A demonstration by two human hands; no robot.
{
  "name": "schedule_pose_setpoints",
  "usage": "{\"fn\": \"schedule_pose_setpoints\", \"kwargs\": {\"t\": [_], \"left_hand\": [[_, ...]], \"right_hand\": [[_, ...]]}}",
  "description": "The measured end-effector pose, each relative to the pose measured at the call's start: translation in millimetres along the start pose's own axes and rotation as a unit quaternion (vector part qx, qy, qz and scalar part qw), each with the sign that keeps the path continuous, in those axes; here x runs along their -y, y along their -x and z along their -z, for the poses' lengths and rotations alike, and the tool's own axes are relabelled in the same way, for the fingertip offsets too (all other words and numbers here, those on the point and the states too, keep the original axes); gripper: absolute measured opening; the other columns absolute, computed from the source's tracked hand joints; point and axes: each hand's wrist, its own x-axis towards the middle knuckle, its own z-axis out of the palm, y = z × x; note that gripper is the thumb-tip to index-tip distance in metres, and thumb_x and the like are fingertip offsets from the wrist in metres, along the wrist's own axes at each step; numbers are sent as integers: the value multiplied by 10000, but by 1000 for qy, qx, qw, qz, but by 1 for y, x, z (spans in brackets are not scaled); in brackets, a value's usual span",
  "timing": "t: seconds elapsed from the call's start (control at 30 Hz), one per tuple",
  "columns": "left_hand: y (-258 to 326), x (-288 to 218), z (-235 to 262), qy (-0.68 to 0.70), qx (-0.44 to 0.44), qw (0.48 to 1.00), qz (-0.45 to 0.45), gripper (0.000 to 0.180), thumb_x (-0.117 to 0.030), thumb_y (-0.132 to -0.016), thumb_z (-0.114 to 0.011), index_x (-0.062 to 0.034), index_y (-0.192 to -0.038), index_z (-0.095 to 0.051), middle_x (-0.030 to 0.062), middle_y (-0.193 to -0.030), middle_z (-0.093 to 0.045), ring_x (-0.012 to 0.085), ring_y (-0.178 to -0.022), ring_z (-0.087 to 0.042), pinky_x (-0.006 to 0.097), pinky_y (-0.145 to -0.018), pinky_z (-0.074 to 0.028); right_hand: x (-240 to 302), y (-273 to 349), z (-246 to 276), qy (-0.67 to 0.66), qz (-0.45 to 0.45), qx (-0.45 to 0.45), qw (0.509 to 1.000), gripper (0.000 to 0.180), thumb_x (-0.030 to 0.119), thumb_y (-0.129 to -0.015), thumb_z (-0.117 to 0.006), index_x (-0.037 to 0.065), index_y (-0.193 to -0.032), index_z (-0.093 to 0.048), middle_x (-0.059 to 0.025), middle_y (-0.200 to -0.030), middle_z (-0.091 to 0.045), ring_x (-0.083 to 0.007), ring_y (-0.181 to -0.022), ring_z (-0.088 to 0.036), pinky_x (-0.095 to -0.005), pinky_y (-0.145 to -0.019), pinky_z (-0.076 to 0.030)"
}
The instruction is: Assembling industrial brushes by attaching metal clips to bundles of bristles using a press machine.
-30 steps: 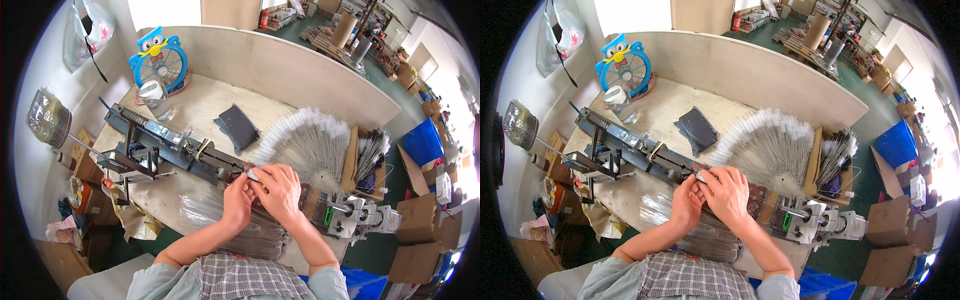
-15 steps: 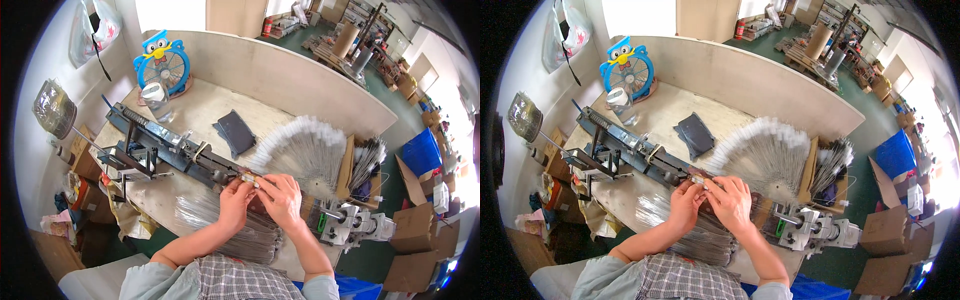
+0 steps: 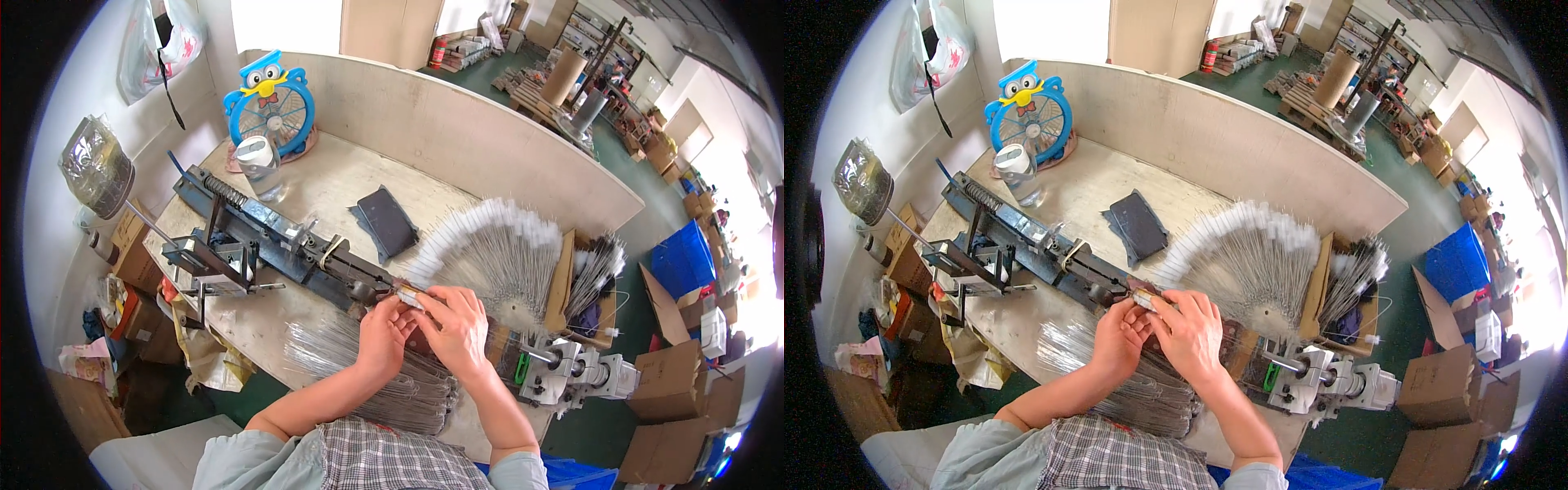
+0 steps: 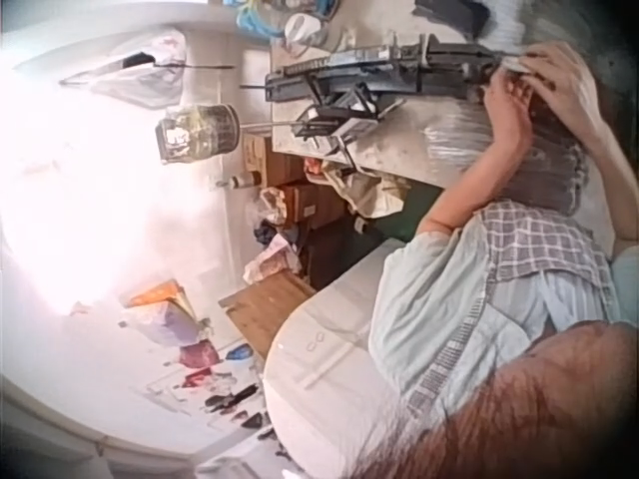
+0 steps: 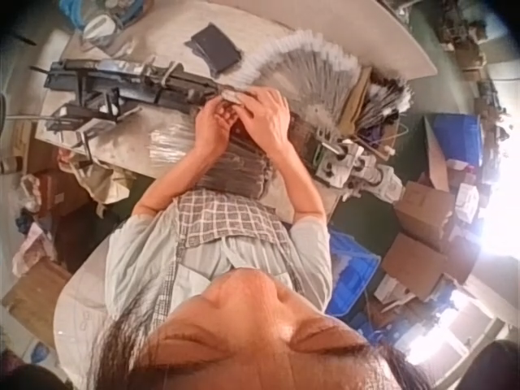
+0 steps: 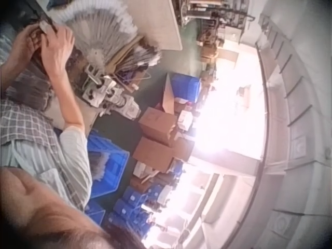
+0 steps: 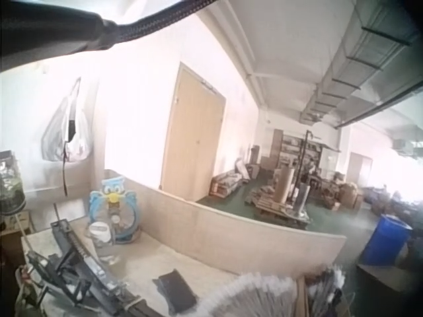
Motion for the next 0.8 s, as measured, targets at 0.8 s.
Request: {"fn": "schedule_pose_setpoints", "kwargs": {"t": [0.8], "left_hand": [[-6, 8, 10, 7, 33, 999, -32, 217, -190, -942, -450, -13, -986, -569, 59, -949, -611, 146, -881, -600, 275, -779, -480]], "right_hand": [[8, -6, -11, -11, 2, -4, 1000, 259, 159, -694, -720, 127, -949, -695, -28, -979, -626, -229, -943, -566, -360, -785, -437]]}}
